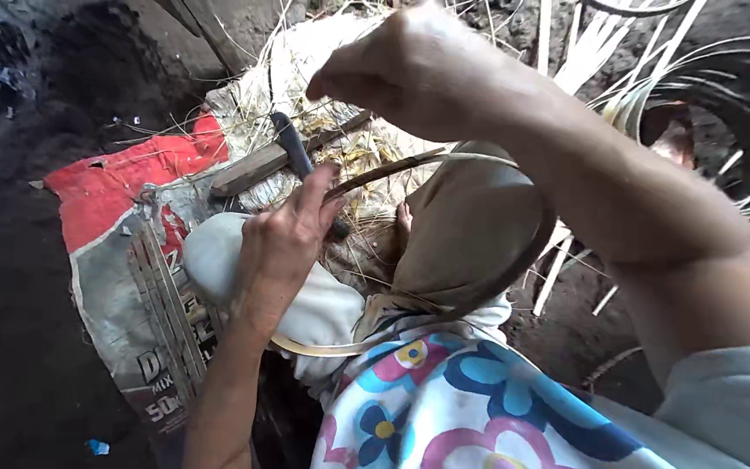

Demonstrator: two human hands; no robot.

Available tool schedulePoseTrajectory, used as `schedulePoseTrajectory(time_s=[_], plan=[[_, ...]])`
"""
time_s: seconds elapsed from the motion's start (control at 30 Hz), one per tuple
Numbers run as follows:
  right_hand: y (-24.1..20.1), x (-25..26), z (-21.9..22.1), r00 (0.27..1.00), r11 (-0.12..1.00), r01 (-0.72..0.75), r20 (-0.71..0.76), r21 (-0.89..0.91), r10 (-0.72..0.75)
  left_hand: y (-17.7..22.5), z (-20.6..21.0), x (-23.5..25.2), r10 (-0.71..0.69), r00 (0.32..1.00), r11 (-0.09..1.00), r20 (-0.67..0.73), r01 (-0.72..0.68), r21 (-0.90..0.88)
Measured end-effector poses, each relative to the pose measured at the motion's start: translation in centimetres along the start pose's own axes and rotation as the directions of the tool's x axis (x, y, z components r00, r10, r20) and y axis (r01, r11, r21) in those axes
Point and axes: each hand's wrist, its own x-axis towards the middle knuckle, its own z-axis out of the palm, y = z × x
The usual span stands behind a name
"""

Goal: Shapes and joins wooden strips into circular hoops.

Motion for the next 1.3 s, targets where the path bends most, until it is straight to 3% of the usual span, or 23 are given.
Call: schedulePoseTrajectory(time_s=[0.07, 0.13, 0.23, 0.3, 0.37, 0.43, 0.5, 0.6, 0.63, 0.7, 0.77, 0.87, 0.93, 1.03, 1.13, 1.23, 1.3], plan=[[1.5, 1.9, 0.8, 0.983, 0.999, 0.006, 0.183, 0.033, -0.012, 0.2, 0.3, 0.2, 0.027, 0.999, 0.999, -0.043, -0.025, 0.040], [2.4, 2.1, 1.6, 0.976, 0.997, 0.013, 0.217, 0.077, -0.029, 0.7, 0.3, 0.6, 0.066, 0.996, 0.995, -0.055, -0.061, 0.084], [2.4, -0.7, 0.7, 0.997, 0.917, -0.067, 0.067, 0.394, 0.044, 1.8, -0.4, 1.3, 0.061, 0.997, 0.997, -0.046, -0.058, 0.053], [1.5, -4.5, -0.6, 0.998, 0.826, -0.035, -0.028, 0.562, 0.062, 1.7, -1.0, 1.6, 0.046, 0.999, 0.998, 0.018, -0.045, -0.050], [0.5, -8.8, -0.5, 0.995, 0.817, 0.020, -0.092, 0.576, 0.041, 1.1, -1.7, 2.0, 0.039, 0.994, 0.979, 0.098, -0.018, -0.201], [-0.1, -11.9, 1.7, 0.993, 0.895, -0.060, -0.064, 0.441, 0.098, 0.6, -1.9, 2.7, 0.019, 0.988, 0.947, 0.150, 0.031, -0.321], [-0.8, -12.0, 5.2, 0.975, 0.899, -0.190, -0.035, 0.395, 0.222, 0.6, -2.0, 3.3, 0.001, 0.982, 0.924, 0.188, 0.071, -0.375], [-1.4, -10.0, 10.4, 0.948, 0.728, -0.163, -0.100, 0.666, 0.303, 0.9, -2.1, 3.2, -0.005, 0.979, 0.917, 0.205, 0.086, -0.391], [-1.5, -9.4, 11.5, 0.941, 0.734, -0.114, -0.164, 0.670, 0.296, 0.9, -2.2, 2.8, -0.003, 0.978, 0.918, 0.206, 0.084, -0.388], [-1.8, -8.8, 11.8, 0.944, 0.887, -0.027, -0.280, 0.462, 0.175, 0.6, -2.4, 2.5, -0.021, 0.975, 0.911, 0.221, 0.110, -0.398], [-2.8, -9.7, 9.8, 0.932, 0.998, 0.024, -0.362, 0.056, -0.002, 0.1, -2.2, 2.2, -0.039, 0.973, 0.898, 0.229, 0.134, -0.420], [-3.5, -10.7, 4.7, 0.861, 0.919, 0.103, -0.429, -0.380, -0.273, 0.2, -2.2, 1.8, -0.027, 0.973, 0.891, 0.229, 0.127, -0.435], [-2.1, -9.4, 1.3, 0.812, 0.842, 0.208, -0.392, -0.498, -0.432, 0.2, -2.1, 1.7, 0.004, 0.981, 0.907, 0.192, 0.078, -0.415], [1.4, -6.0, -1.7, 0.844, 0.869, 0.348, -0.285, -0.352, -0.453, 0.4, -1.8, 1.6, 0.017, 0.991, 0.937, 0.135, 0.032, -0.349], [5.1, -3.5, -1.5, 0.924, 0.928, 0.353, -0.115, -0.116, -0.366, 0.4, -1.4, 1.5, 0.005, 0.993, 0.946, 0.118, 0.034, -0.323], [8.1, -3.0, 0.6, 0.928, 0.920, 0.368, 0.004, 0.134, -0.372, 0.2, -1.3, 1.6, 0.011, 0.994, 0.932, 0.109, 0.029, -0.360], [9.0, -3.1, 1.4, 0.946, 0.898, 0.283, 0.056, 0.338, -0.319, 0.6, -1.4, 2.0, 0.004, 0.994, 0.944, 0.105, 0.031, -0.329]])
